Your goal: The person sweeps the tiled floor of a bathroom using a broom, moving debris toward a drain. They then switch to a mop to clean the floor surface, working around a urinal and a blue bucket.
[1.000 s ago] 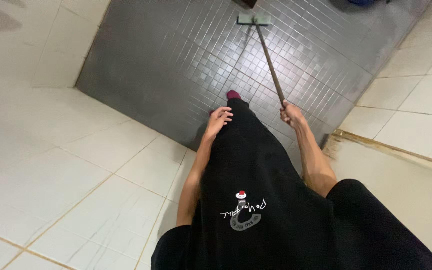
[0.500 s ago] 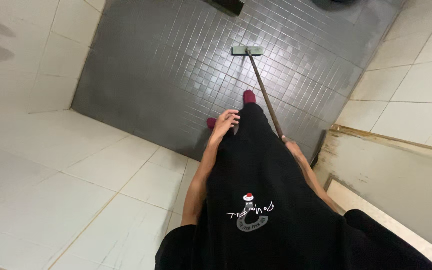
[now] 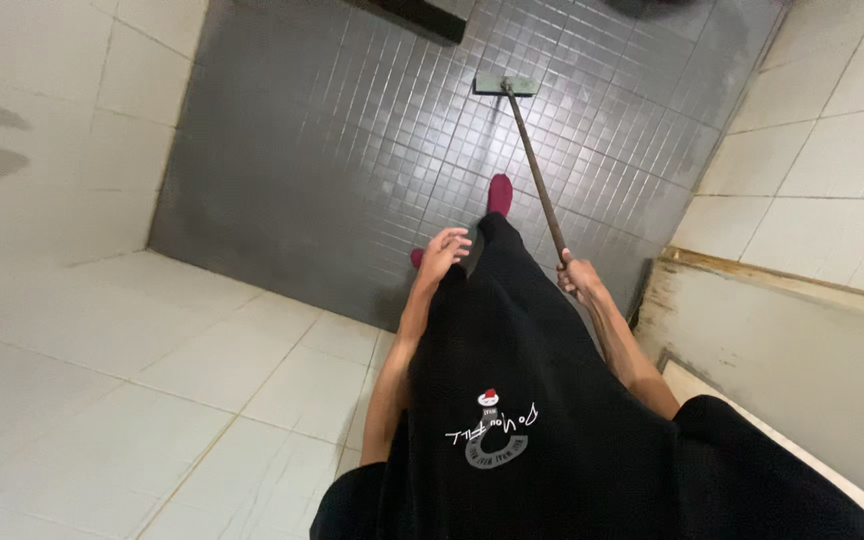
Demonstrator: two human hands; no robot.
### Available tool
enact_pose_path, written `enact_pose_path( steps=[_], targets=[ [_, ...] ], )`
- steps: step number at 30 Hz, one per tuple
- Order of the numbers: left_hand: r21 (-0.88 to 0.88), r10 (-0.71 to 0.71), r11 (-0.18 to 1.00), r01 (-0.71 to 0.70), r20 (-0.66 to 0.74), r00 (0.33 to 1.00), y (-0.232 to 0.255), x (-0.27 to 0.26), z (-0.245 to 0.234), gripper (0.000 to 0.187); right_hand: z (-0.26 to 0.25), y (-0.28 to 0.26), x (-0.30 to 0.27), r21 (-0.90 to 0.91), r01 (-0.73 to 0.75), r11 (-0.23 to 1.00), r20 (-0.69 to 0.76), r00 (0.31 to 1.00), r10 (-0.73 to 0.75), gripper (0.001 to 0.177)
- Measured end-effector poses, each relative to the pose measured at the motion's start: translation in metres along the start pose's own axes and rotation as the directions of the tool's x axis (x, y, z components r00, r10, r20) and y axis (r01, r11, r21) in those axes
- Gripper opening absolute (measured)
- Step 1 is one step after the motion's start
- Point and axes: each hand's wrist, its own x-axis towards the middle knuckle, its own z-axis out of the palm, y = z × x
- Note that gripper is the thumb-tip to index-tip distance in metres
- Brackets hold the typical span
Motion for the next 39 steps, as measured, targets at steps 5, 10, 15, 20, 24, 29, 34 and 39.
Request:
enact_pose_path(
  steps=[5,10,15,20,24,29,34,39],
  targets=[
    [0.003,-0.002,1.000,0.002,-0.015,1.000,0.012,0.007,0.011,0.029,-0.004,-0.046,0.033,0.033,0.060,0.998,0.007,0.998,-0.060,0.051],
    [-0.019,-0.043,0.999,0.042,-0.051,0.998,0.024,0.024,0.032,0.029,-0.002,-0.103,0.074,0.084,0.080,0.993,0.019,0.996,-0.082,0.051],
    [0.008,-0.048,0.999,0.049,-0.096,0.994,0.033,0.035,0.051,0.028,-0.004,-0.168,0.115,0.072,0.145,0.987,-0.032,0.989,-0.143,0.051],
    [-0.022,-0.092,0.996,0.089,-0.152,0.984,0.040,0.042,0.066,0.028,-0.002,-0.237,0.158,-0.008,0.211,0.977,-0.044,0.976,-0.211,0.052],
    [-0.003,-0.109,0.994,0.110,-0.201,0.974,0.044,0.044,0.076,0.029,-0.002,-0.289,0.192,-0.014,0.236,0.972,-0.020,0.972,-0.236,0.053],
    [-0.046,-0.151,0.988,0.144,-0.232,0.961,0.048,0.054,0.090,0.029,0.001,-0.345,0.229,0.161,0.204,0.966,0.067,0.974,-0.217,0.045],
    [-0.061,-0.152,0.988,0.141,-0.247,0.957,0.048,0.061,0.100,0.030,0.003,-0.370,0.241,0.271,0.129,0.954,0.033,0.989,-0.143,0.040],
    [-0.062,-0.145,0.989,0.134,-0.229,0.962,0.052,0.073,0.103,0.030,-0.004,-0.345,0.227,0.060,0.207,0.976,0.038,0.977,-0.210,0.050]
  ],
)
